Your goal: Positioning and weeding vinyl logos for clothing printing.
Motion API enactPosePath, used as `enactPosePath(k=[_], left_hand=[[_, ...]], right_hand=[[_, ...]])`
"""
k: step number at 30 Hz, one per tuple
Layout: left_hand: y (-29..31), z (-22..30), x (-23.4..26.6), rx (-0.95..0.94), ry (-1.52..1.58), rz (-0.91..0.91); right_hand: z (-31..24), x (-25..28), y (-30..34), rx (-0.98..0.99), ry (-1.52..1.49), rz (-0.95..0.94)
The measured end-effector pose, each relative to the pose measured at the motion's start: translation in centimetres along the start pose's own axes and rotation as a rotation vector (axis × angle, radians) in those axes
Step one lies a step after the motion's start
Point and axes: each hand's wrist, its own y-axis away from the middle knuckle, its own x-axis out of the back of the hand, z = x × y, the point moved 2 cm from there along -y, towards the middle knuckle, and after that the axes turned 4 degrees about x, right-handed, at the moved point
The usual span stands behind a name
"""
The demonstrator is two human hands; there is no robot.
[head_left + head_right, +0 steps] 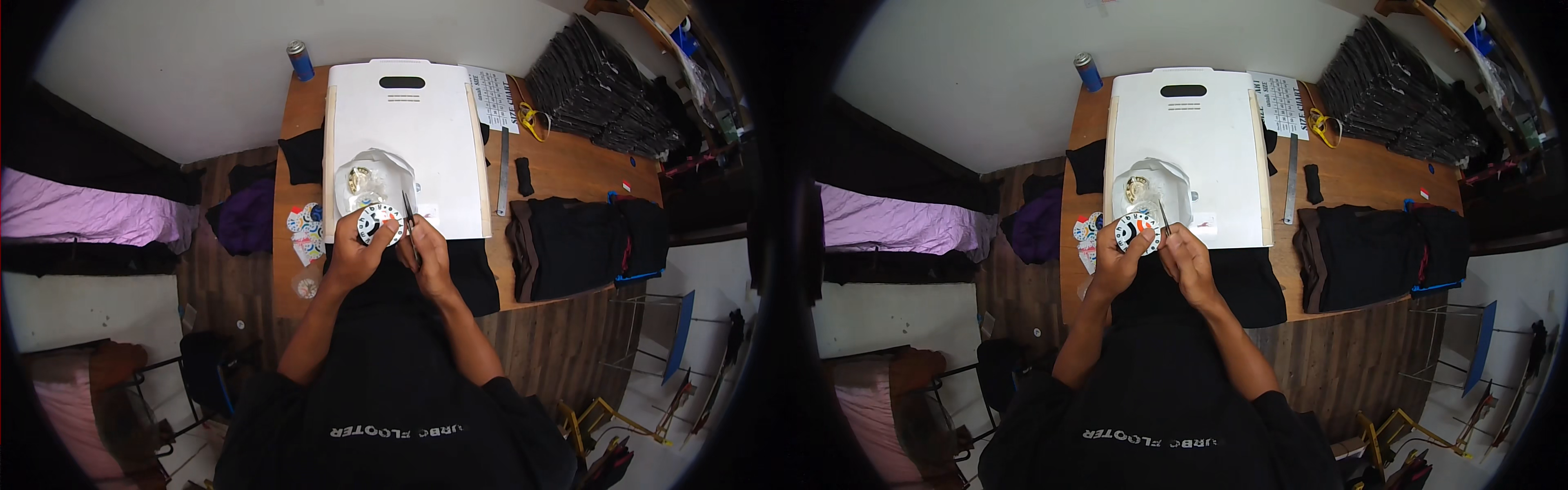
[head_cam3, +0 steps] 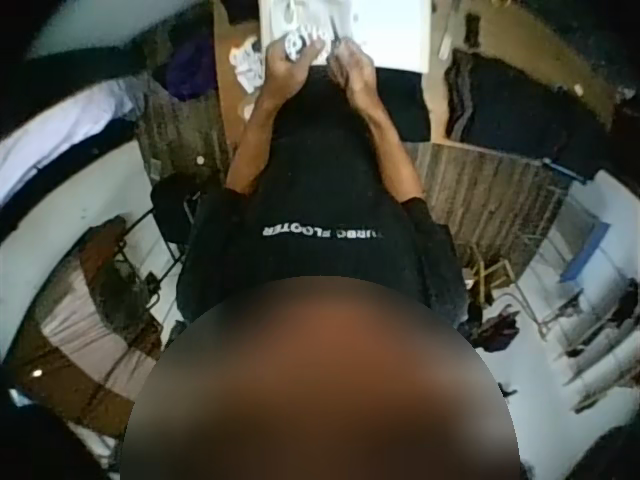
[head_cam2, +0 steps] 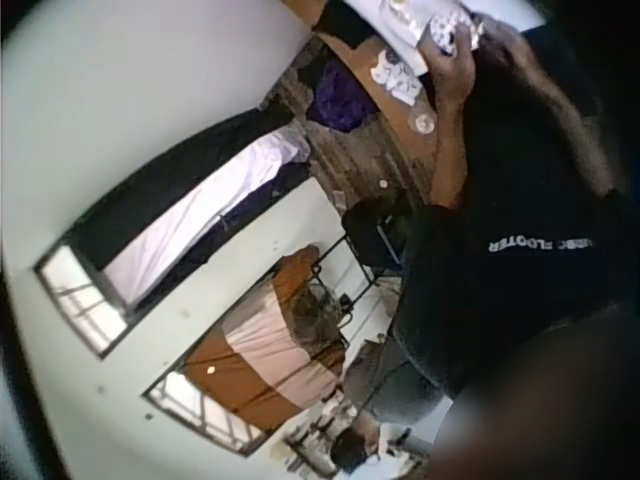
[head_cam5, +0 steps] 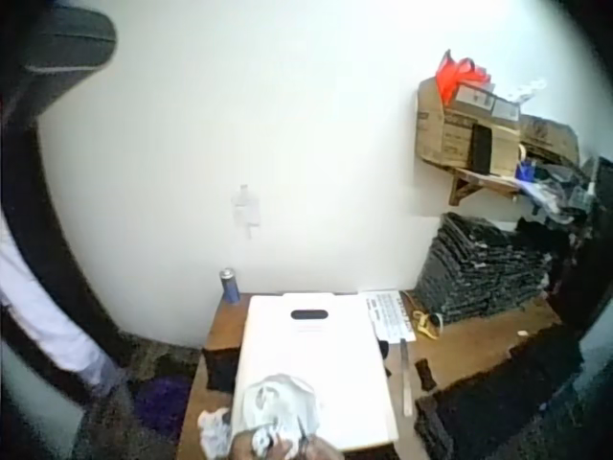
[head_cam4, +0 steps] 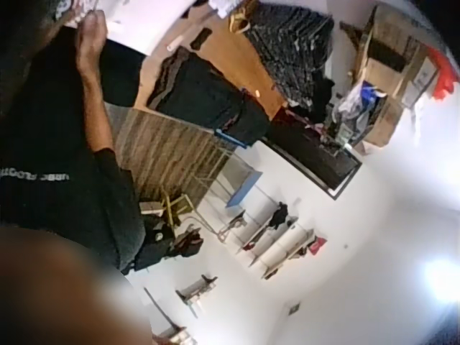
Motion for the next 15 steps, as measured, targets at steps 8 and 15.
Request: enactPosePath(k=[8, 15], left_hand=[[0.0, -0.6, -0.7, 0.019, 0.07, 0.063], [-0.3, 0.2, -1.6, 0.003, 0.086, 0.115]], right_hand=[[0.6, -0.6, 0.2, -0.008, 0.028, 0.126], [-1.2, -1.0, -0.1, 0.041, 0.0, 0.195]])
